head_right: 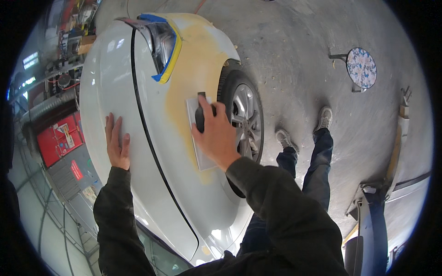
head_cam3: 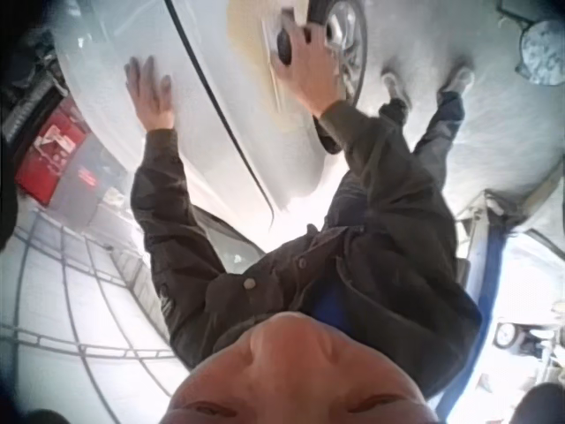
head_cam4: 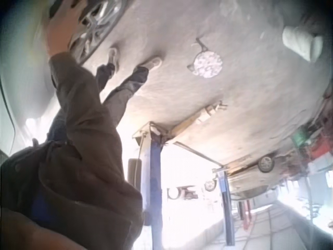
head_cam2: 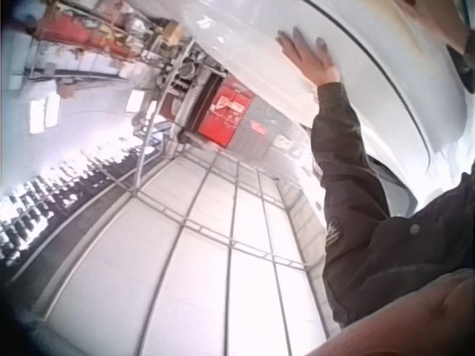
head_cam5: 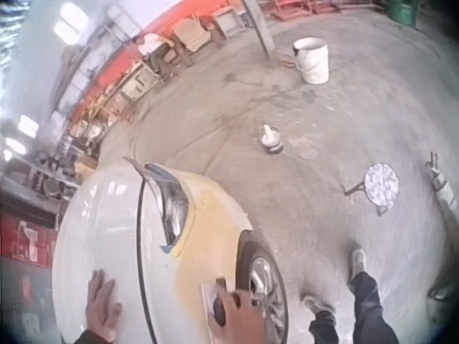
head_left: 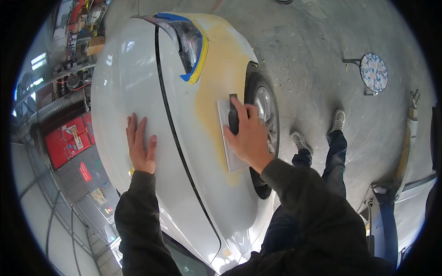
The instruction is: The person walks to a white sedan in a garage, picks up a sanding block, and sands the front right fender. The person repeatedly rubs the sanding block over the fender surface and periodically wipes the area with their hand.
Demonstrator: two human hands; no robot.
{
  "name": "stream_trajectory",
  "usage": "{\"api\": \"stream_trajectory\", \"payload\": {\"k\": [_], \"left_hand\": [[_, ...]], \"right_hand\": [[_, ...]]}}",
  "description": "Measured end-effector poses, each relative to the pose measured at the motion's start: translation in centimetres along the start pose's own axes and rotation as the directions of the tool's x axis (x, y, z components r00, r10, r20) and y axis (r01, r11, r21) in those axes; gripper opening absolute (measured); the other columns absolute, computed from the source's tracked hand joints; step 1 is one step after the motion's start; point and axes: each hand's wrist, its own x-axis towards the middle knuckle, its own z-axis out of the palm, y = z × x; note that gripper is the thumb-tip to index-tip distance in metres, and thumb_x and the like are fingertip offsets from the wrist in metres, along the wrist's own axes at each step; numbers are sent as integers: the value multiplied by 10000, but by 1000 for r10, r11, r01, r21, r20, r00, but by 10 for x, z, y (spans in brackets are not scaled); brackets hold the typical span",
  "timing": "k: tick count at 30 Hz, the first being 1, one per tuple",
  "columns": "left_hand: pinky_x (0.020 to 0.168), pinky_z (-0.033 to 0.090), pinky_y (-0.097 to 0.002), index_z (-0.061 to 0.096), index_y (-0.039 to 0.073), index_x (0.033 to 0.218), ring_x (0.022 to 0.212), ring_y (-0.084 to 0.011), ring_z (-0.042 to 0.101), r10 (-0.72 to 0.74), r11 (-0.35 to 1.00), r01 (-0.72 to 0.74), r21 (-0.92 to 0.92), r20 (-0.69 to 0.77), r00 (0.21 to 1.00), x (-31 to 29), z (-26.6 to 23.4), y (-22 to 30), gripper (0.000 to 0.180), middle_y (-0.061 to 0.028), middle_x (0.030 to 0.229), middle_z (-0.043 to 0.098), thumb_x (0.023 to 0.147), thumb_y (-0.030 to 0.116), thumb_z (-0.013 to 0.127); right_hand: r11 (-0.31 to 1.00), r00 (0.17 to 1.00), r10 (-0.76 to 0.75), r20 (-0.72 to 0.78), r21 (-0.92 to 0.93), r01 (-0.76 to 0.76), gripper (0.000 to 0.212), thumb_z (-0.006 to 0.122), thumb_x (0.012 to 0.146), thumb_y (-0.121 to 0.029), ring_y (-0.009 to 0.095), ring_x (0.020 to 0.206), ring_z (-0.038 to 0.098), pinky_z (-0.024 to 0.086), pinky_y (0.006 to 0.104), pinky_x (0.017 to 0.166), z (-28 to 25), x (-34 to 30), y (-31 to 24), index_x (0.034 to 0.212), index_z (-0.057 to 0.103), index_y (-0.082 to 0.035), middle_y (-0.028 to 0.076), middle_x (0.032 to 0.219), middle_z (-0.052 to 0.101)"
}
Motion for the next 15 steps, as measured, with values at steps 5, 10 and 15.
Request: {"api": "stream_trajectory", "payload": {"k": [5, 10, 15], "left_hand": [[1315, 207, -570, 590, 40, 1506, 1624, -413, 289, -25, 1000, 25, 12, 15, 1000, -2, -8, 8, 644, -199, 1718, 387, 1053, 497, 559], [1309, 213, -591, 598, 42, 1496, 1620, -413, 299, -8, 1000, 8, -13, -2, 1000, 3, -3, 9, 652, -208, 1709, 394, 1040, 507, 569], [1309, 209, -601, 600, 50, 1496, 1619, -412, 304, -19, 1000, 19, -18, -17, 1000, 2, -3, 8, 660, -209, 1703, 404, 1032, 519, 575]], "right_hand": [[986, 991, -133, -32, -109, 129, 594, 783, 910, -237, 368, 1054, 698, 626, 449, 746, 15, -64, 7, 1472, 591, -240, 186, 1312, 526], [982, 987, -135, -90, -145, 121, 566, 783, 916, -226, 388, 1039, 691, 623, 470, 787, 17, 45, -15, 1446, 588, -200, 189, 1289, 565], [963, 979, -205, -19, -182, 198, 585, 810, 865, -203, 381, 992, 703, 615, 493, 763, 21, -46, 6, 1415, 611, -235, 184, 1284, 545]]}}
